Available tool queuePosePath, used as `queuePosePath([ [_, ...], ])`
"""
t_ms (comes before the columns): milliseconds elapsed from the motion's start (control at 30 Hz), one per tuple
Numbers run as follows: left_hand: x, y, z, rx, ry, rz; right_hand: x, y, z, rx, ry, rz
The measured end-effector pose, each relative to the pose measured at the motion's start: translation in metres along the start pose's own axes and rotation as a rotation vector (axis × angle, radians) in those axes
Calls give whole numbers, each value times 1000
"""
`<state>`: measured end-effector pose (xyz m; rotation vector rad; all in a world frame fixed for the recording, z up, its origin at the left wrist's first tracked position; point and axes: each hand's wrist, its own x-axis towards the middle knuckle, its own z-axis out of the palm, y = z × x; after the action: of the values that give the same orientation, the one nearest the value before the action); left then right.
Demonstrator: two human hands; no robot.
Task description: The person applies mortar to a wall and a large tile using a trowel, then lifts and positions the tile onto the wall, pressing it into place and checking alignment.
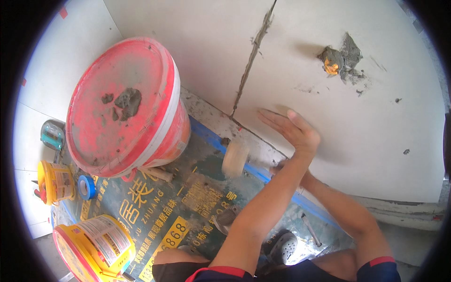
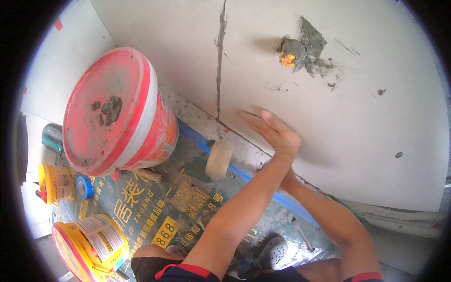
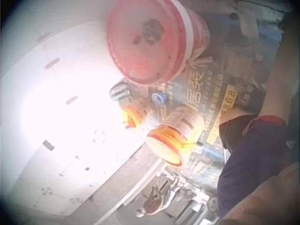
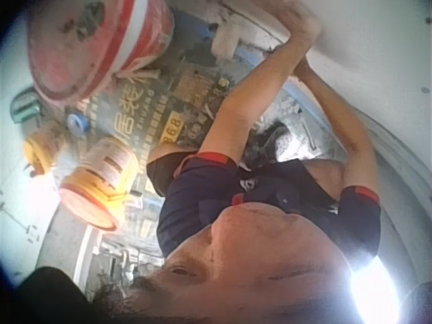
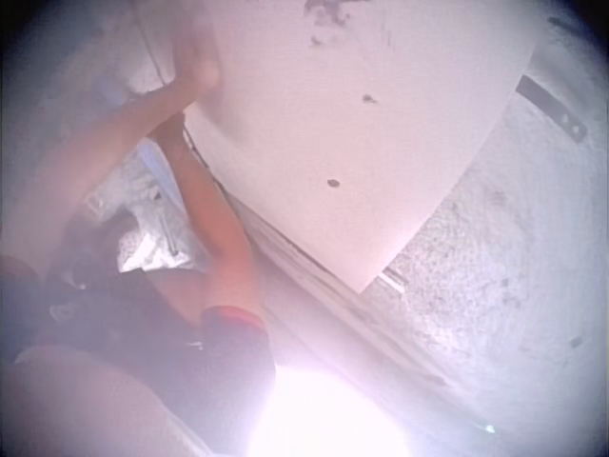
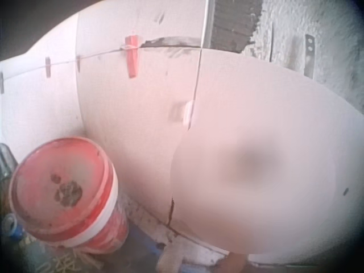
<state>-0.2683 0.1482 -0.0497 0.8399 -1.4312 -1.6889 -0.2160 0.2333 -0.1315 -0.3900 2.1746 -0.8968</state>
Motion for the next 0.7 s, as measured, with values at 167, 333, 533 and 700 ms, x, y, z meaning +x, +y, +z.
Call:
queuePosePath([
  [167, 6, -8, -4, 32, 3, -5, -21, -16, 37, -426, 121, -525],
  [333, 3, -20, 2, 833, -18, 82, -1, -27, 13, 218, 122, 51],
  [533, -1, 5, 0, 13, -13, 3, -3, -13, 1, -105, 47, -84],
  [700, 10, -4, -9, 44, 35, 52, -10, 7, 35, -185, 73, -278],
])
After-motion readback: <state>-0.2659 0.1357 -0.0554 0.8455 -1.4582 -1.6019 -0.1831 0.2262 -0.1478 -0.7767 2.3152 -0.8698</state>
